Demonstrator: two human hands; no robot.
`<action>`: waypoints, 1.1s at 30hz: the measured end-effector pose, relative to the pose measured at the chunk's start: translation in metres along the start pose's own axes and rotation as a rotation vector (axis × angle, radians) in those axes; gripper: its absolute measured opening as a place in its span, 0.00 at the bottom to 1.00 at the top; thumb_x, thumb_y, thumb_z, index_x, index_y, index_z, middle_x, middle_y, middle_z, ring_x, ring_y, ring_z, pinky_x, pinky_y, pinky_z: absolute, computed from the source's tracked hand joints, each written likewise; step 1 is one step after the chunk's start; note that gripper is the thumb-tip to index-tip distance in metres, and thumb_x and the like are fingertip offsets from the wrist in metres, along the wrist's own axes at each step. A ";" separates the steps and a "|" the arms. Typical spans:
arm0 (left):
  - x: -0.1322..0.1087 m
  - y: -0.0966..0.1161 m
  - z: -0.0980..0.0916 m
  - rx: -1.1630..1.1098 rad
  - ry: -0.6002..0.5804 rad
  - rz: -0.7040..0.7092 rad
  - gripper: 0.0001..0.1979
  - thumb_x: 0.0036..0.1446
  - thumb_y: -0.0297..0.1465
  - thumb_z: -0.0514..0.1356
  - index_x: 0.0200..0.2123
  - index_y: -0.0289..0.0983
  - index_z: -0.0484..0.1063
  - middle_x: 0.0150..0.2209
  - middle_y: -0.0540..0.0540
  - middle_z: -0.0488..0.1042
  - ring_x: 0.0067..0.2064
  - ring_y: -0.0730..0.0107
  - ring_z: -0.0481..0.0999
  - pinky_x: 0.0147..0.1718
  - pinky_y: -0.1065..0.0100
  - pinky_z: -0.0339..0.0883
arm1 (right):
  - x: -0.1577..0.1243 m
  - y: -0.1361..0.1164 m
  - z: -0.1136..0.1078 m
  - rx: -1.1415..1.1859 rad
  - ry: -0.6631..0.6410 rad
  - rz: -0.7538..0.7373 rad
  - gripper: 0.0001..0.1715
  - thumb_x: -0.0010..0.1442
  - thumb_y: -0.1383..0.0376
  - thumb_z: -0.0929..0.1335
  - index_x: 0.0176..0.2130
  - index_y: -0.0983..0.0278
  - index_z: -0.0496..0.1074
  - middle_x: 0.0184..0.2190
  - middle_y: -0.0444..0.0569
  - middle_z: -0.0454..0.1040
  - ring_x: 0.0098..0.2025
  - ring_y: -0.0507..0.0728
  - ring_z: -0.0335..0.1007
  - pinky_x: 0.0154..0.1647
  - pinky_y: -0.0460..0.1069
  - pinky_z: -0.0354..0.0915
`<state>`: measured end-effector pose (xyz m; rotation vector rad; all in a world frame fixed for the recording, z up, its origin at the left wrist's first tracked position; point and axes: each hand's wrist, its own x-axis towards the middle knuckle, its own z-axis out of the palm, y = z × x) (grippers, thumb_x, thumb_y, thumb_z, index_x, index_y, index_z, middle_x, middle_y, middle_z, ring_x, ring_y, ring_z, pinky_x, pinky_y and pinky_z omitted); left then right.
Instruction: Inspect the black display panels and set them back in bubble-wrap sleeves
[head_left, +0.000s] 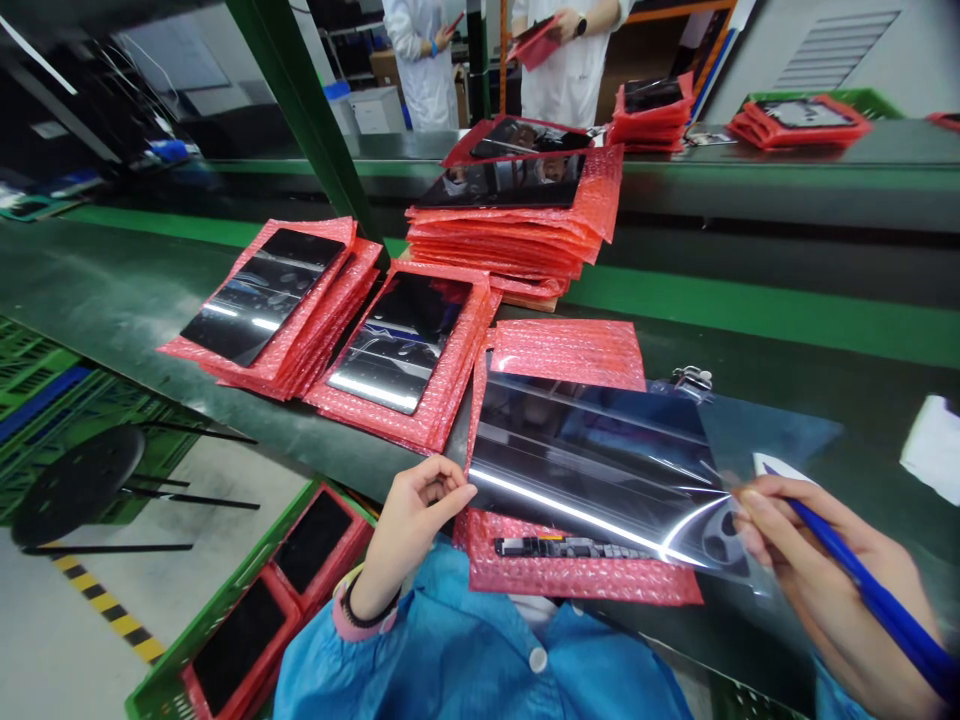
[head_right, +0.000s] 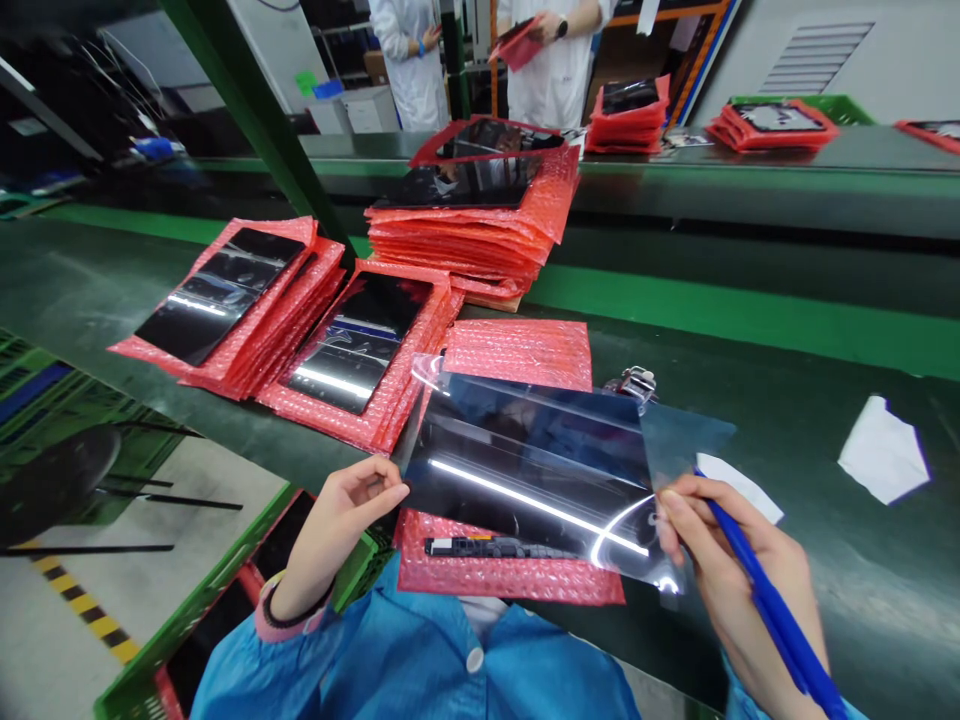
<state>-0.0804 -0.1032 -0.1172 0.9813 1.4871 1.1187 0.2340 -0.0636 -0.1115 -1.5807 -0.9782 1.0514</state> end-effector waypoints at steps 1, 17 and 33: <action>0.000 0.000 0.000 -0.004 0.002 -0.001 0.11 0.47 0.35 0.67 0.23 0.35 0.70 0.23 0.51 0.67 0.26 0.74 0.65 0.28 0.72 0.61 | 0.000 0.000 0.000 -0.008 -0.001 0.000 0.18 0.42 0.56 0.77 0.31 0.62 0.73 0.19 0.43 0.69 0.19 0.50 0.60 0.18 0.44 0.59; -0.001 -0.005 -0.004 0.027 -0.001 0.007 0.10 0.49 0.34 0.67 0.25 0.35 0.70 0.25 0.52 0.68 0.29 0.75 0.66 0.30 0.75 0.62 | 0.001 0.007 -0.004 -0.161 -0.037 -0.145 0.10 0.56 0.58 0.72 0.33 0.62 0.71 0.18 0.41 0.66 0.20 0.50 0.60 0.22 0.45 0.57; -0.003 -0.004 -0.004 0.129 0.065 -0.008 0.13 0.44 0.39 0.69 0.24 0.37 0.72 0.25 0.52 0.70 0.27 0.75 0.66 0.27 0.79 0.61 | 0.006 0.024 0.000 -0.258 0.046 -0.417 0.05 0.57 0.61 0.70 0.31 0.60 0.72 0.27 0.44 0.76 0.29 0.53 0.74 0.32 0.45 0.69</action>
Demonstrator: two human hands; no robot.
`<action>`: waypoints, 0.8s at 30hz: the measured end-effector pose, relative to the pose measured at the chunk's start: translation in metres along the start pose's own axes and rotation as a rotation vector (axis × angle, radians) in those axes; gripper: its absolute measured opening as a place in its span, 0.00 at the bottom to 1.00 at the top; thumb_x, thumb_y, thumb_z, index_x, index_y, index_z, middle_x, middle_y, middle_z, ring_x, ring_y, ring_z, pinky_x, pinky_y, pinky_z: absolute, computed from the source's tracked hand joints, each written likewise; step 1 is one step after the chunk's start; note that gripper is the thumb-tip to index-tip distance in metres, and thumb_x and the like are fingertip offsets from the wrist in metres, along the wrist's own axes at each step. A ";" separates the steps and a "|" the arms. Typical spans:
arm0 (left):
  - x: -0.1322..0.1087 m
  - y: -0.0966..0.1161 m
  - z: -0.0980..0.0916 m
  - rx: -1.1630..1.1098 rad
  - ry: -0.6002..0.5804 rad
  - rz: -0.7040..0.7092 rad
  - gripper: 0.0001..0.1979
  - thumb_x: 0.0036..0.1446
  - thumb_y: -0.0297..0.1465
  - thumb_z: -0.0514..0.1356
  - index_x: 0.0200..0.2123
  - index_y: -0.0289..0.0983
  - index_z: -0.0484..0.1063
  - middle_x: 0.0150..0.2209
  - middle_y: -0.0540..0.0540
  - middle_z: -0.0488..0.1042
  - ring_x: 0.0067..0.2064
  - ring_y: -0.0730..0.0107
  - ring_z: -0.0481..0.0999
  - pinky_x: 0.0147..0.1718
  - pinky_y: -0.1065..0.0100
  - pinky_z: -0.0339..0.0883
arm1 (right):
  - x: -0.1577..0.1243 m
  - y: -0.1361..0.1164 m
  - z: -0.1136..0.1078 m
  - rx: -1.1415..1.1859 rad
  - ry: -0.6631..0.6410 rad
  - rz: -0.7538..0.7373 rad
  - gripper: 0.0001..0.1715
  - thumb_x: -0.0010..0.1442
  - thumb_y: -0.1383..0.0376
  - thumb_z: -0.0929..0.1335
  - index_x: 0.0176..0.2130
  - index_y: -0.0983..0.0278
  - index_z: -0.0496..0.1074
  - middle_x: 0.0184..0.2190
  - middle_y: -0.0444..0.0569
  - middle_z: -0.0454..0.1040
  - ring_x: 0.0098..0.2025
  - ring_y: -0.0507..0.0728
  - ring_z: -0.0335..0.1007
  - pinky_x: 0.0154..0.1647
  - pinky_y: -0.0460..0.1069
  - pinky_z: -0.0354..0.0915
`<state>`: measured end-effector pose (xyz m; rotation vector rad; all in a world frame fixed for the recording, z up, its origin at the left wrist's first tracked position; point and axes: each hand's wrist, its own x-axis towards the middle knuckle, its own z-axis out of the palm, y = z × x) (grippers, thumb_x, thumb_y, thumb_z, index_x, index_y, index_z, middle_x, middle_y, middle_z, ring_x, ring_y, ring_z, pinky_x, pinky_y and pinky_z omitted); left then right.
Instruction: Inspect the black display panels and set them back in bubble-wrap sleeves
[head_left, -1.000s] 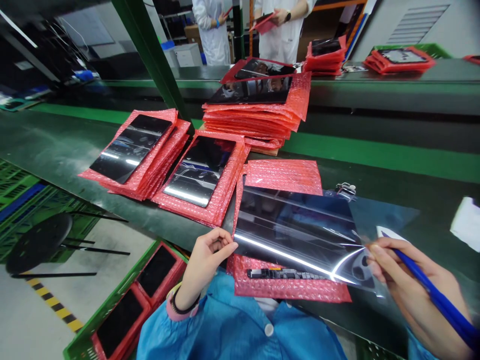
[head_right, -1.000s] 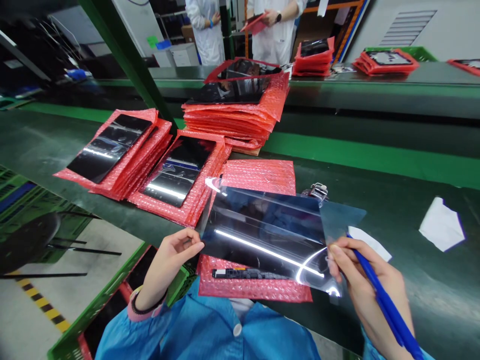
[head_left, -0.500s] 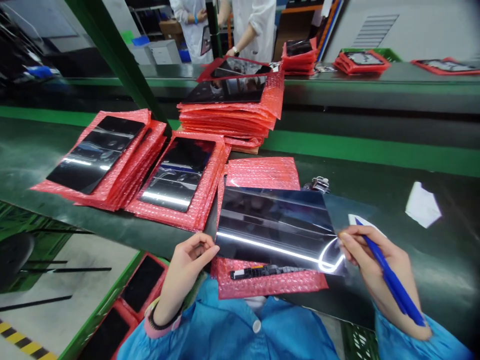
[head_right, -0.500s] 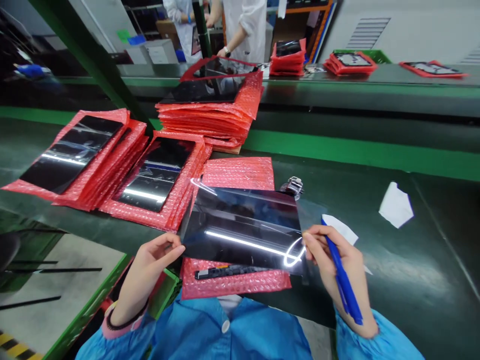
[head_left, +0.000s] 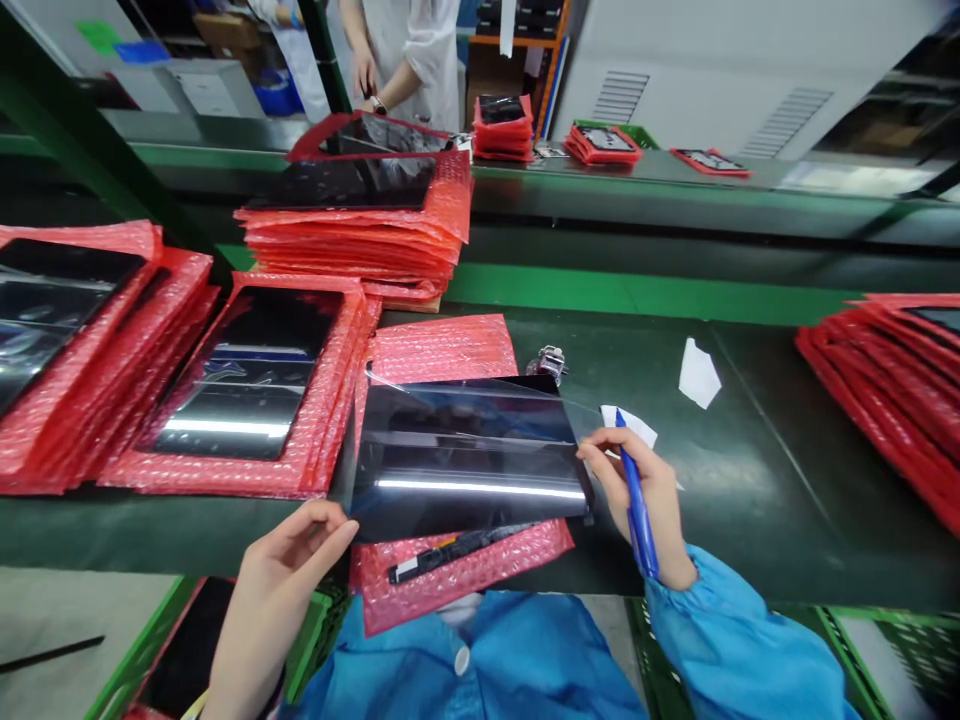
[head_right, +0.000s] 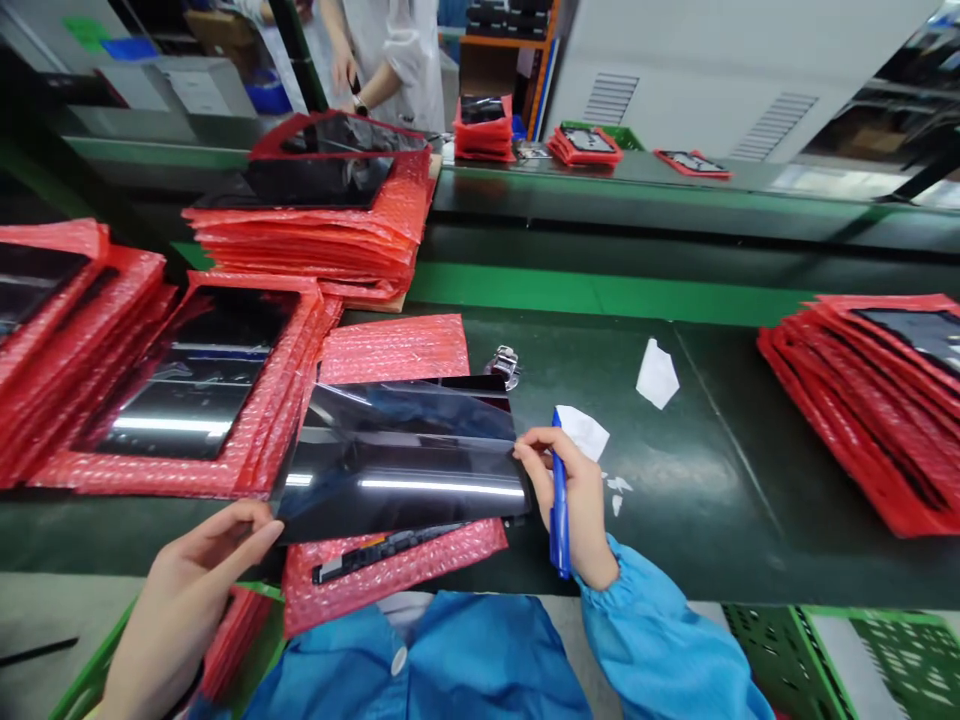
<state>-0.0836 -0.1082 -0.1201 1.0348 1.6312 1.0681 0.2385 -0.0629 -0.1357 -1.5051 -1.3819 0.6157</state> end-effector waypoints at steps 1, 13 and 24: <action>0.000 0.000 0.000 0.004 0.004 -0.002 0.13 0.44 0.40 0.69 0.24 0.37 0.72 0.25 0.52 0.70 0.27 0.75 0.66 0.27 0.79 0.61 | 0.000 0.000 0.001 -0.002 0.005 -0.005 0.05 0.58 0.61 0.70 0.31 0.60 0.72 0.27 0.44 0.76 0.29 0.53 0.74 0.32 0.45 0.69; 0.002 0.001 0.000 0.038 0.018 -0.017 0.14 0.43 0.41 0.69 0.24 0.38 0.72 0.25 0.51 0.70 0.28 0.75 0.67 0.27 0.80 0.63 | -0.003 -0.002 0.001 -0.034 0.014 -0.030 0.04 0.58 0.63 0.69 0.31 0.61 0.73 0.27 0.43 0.76 0.28 0.53 0.74 0.31 0.44 0.69; -0.001 0.005 0.000 0.044 0.023 -0.008 0.14 0.43 0.41 0.69 0.23 0.38 0.72 0.24 0.52 0.69 0.27 0.75 0.66 0.27 0.79 0.63 | -0.005 0.004 0.004 -0.051 0.034 -0.052 0.04 0.59 0.63 0.70 0.32 0.60 0.73 0.29 0.43 0.77 0.28 0.52 0.74 0.32 0.45 0.68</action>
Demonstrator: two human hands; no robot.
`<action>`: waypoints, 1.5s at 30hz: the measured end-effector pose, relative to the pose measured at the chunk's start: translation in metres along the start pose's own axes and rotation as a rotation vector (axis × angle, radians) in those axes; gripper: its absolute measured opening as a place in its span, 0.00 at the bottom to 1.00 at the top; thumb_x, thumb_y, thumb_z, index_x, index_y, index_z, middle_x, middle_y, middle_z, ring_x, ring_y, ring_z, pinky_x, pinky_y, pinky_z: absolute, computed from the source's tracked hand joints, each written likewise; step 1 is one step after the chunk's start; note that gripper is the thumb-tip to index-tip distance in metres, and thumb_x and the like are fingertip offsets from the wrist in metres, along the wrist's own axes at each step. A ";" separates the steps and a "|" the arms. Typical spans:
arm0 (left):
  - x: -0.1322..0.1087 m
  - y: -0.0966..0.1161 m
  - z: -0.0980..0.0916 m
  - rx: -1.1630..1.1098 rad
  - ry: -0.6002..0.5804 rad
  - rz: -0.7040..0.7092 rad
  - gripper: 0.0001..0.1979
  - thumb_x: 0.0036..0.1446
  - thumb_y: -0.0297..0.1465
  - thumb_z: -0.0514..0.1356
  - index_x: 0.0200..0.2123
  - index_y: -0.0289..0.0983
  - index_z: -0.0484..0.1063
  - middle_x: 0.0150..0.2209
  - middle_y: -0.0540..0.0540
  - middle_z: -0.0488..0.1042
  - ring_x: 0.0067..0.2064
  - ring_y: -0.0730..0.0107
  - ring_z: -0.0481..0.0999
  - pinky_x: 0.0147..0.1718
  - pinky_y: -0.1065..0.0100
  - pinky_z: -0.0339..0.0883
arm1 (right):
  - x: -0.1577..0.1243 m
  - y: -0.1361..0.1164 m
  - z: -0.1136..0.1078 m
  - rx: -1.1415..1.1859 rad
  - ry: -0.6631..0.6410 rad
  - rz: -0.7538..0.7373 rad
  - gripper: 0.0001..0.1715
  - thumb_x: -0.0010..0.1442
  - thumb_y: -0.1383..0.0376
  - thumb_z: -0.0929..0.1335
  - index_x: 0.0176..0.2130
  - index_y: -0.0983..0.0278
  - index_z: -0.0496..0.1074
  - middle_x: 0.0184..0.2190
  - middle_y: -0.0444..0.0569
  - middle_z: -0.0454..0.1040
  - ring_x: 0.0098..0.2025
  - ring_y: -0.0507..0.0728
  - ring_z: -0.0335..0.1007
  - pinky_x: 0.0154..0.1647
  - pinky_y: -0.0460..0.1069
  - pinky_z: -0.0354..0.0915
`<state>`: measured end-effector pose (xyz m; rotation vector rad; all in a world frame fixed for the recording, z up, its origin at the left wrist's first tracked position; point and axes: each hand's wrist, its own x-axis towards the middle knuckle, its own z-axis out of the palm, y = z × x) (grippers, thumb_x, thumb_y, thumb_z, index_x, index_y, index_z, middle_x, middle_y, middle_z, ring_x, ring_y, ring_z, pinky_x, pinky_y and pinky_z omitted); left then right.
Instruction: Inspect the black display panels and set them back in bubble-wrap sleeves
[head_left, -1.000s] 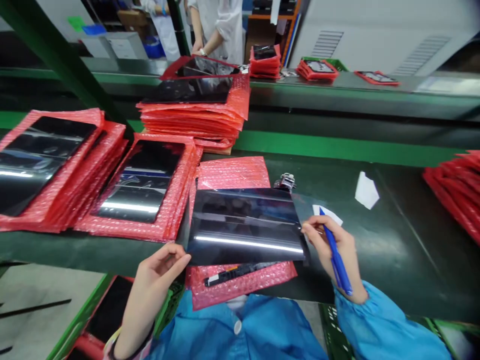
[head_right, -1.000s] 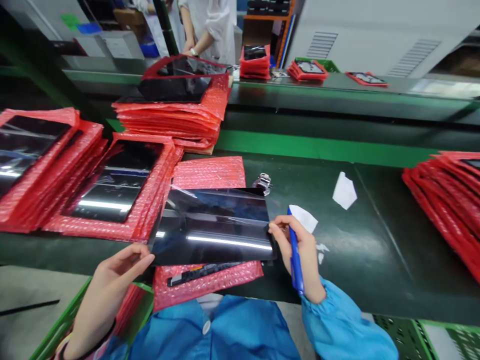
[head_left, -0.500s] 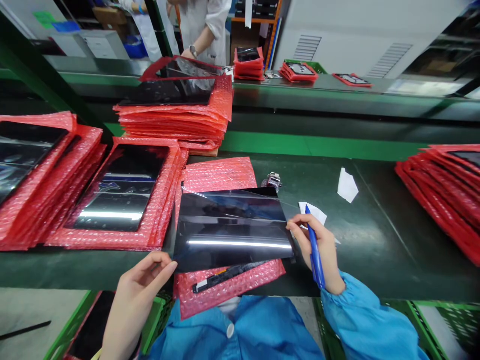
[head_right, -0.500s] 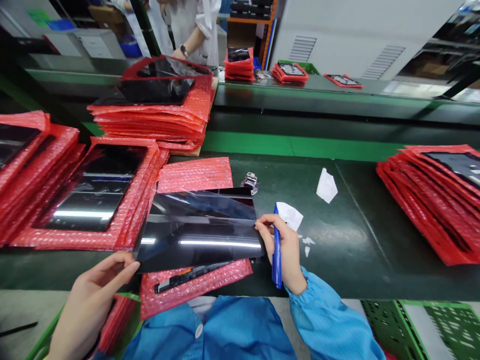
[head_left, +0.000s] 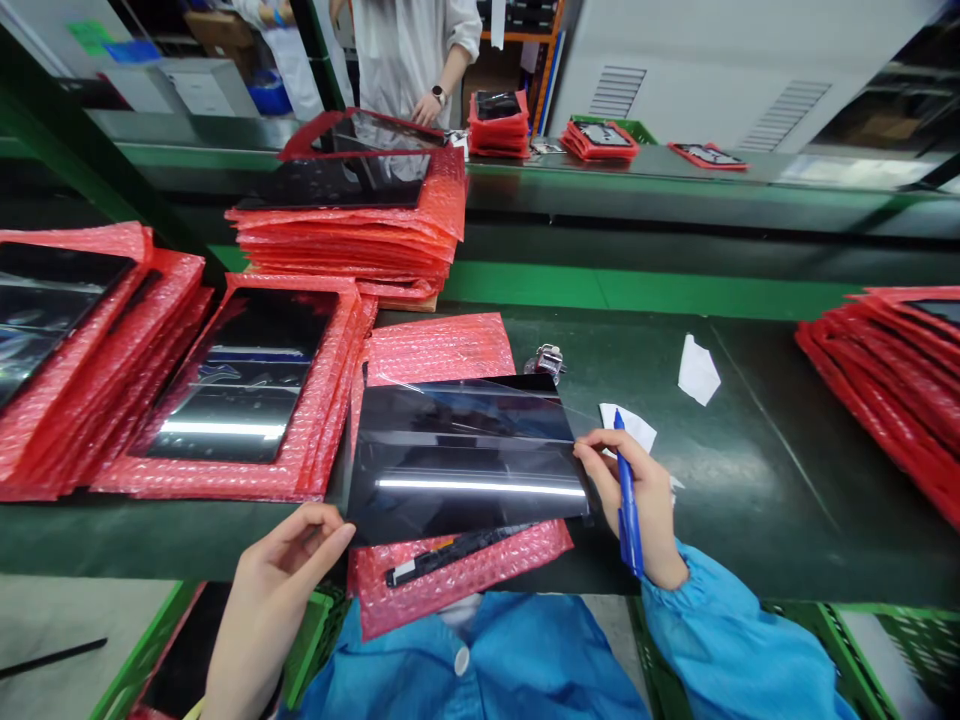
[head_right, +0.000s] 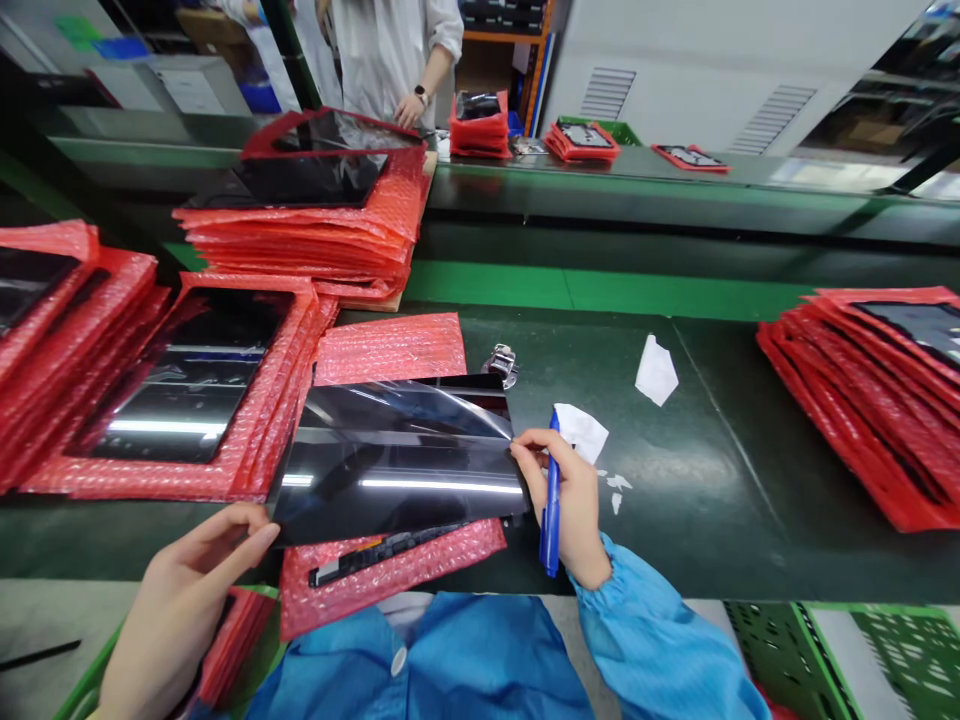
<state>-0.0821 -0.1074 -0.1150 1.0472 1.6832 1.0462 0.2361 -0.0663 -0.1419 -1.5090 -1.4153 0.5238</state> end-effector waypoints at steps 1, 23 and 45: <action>0.000 -0.001 0.000 0.001 0.002 0.003 0.14 0.43 0.41 0.69 0.23 0.38 0.72 0.25 0.52 0.69 0.27 0.75 0.66 0.27 0.79 0.63 | -0.001 0.000 0.000 0.000 -0.001 0.000 0.04 0.59 0.63 0.70 0.32 0.60 0.73 0.28 0.43 0.77 0.28 0.52 0.74 0.31 0.45 0.68; -0.001 -0.007 0.000 -0.040 0.021 -0.003 0.14 0.43 0.39 0.70 0.27 0.37 0.72 0.29 0.51 0.71 0.32 0.73 0.71 0.31 0.79 0.65 | -0.002 -0.001 0.001 -0.074 0.016 -0.032 0.06 0.60 0.62 0.69 0.32 0.61 0.74 0.28 0.46 0.78 0.28 0.56 0.75 0.31 0.48 0.69; -0.012 -0.005 0.010 0.772 0.169 0.905 0.10 0.59 0.24 0.58 0.45 0.37 0.72 0.40 0.43 0.73 0.43 0.60 0.68 0.46 0.60 0.64 | -0.004 0.004 0.002 -0.180 0.056 -0.177 0.03 0.61 0.63 0.69 0.35 0.60 0.74 0.30 0.45 0.78 0.30 0.56 0.75 0.35 0.50 0.69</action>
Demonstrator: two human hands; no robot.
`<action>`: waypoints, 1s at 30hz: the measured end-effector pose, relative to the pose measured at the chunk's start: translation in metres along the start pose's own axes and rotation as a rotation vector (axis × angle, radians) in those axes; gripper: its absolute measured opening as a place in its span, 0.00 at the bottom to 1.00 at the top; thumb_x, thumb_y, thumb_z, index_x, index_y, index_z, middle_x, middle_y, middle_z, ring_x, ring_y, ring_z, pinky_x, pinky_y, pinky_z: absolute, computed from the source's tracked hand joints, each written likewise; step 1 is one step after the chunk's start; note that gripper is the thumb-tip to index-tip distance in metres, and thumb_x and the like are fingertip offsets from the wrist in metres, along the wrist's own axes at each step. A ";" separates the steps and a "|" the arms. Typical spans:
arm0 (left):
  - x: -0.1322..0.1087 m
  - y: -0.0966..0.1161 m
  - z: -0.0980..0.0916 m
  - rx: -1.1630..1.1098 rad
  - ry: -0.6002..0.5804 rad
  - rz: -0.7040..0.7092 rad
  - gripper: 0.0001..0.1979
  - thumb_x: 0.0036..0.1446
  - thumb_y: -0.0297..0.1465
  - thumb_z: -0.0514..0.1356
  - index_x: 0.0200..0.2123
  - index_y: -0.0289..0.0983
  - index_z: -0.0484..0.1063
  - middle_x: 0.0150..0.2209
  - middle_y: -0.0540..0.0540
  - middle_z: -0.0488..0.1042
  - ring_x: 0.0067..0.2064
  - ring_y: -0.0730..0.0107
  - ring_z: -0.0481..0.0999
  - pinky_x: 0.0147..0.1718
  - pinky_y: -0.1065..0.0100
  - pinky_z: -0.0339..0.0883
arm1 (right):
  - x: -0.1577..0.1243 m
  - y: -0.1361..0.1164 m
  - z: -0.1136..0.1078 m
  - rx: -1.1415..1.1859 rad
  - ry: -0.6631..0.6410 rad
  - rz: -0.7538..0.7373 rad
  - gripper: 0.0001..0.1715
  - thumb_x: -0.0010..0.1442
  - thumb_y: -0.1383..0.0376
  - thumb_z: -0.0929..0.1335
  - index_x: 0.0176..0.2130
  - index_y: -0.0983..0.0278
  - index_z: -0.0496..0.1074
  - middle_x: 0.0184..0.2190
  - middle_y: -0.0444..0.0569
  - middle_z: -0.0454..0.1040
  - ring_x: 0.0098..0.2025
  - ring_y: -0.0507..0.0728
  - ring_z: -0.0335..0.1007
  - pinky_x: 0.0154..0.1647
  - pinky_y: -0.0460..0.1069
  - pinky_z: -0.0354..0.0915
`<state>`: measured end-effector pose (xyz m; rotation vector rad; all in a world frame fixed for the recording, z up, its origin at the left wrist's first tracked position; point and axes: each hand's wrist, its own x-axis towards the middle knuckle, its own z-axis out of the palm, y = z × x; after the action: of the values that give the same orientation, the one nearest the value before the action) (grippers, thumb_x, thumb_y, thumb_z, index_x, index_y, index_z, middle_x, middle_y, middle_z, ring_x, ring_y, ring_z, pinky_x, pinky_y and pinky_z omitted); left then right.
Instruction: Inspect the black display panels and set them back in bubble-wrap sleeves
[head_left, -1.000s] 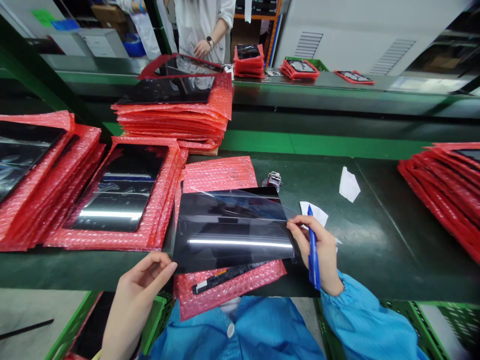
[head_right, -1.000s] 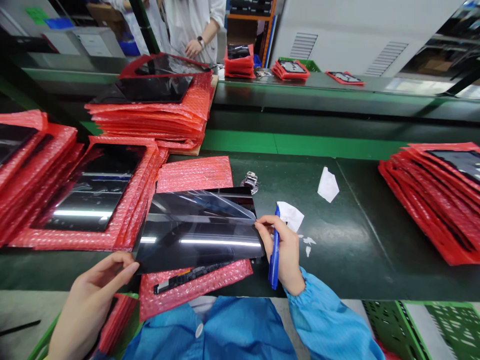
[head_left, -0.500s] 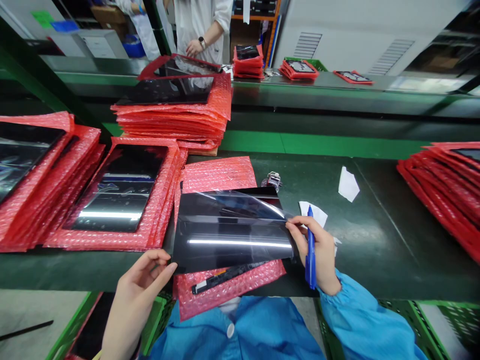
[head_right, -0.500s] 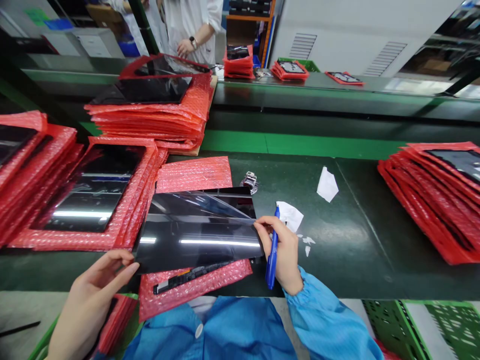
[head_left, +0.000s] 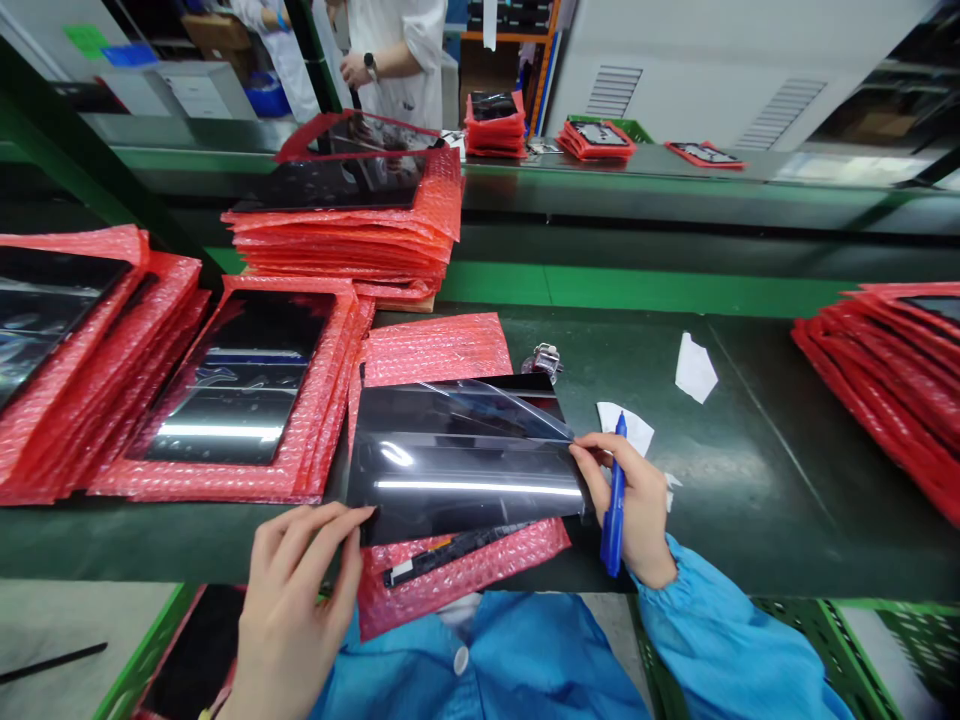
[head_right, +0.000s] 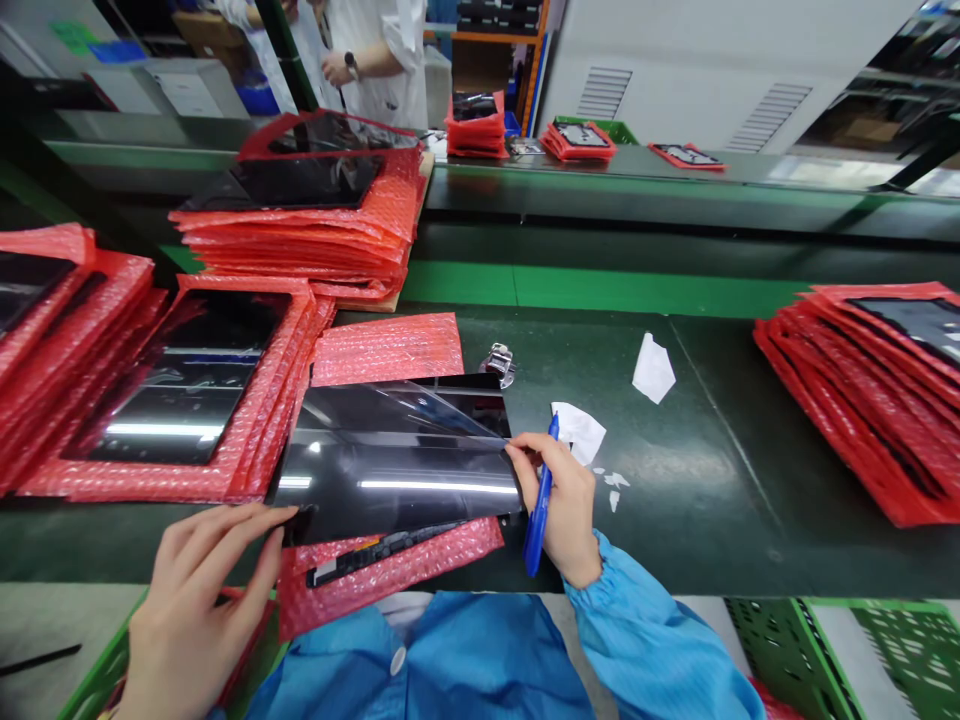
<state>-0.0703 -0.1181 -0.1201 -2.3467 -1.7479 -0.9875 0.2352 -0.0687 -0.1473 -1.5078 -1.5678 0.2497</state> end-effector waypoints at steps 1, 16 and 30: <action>0.001 0.004 0.002 0.008 -0.001 0.046 0.12 0.59 0.22 0.58 0.46 0.36 0.72 0.40 0.43 0.74 0.43 0.60 0.68 0.46 0.61 0.64 | 0.000 0.000 0.000 0.001 0.000 -0.002 0.04 0.61 0.63 0.69 0.35 0.60 0.74 0.30 0.45 0.78 0.30 0.56 0.75 0.35 0.50 0.69; 0.021 0.114 0.066 0.068 -0.275 0.576 0.23 0.63 0.22 0.44 0.58 0.25 0.65 0.56 0.38 0.71 0.58 0.58 0.69 0.60 0.61 0.60 | 0.001 0.000 0.002 0.033 -0.010 0.040 0.03 0.61 0.63 0.69 0.37 0.60 0.73 0.28 0.45 0.74 0.28 0.55 0.71 0.32 0.50 0.68; 0.028 0.120 0.070 0.052 -0.390 0.530 0.24 0.62 0.24 0.47 0.61 0.28 0.62 0.56 0.41 0.70 0.54 0.56 0.68 0.55 0.60 0.61 | 0.003 0.007 -0.008 0.116 -0.002 0.089 0.05 0.64 0.65 0.66 0.41 0.60 0.71 0.38 0.49 0.78 0.39 0.57 0.76 0.41 0.52 0.70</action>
<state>0.0710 -0.1097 -0.1226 -2.8749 -1.0890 -0.4211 0.2458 -0.0676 -0.1458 -1.4883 -1.4639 0.3862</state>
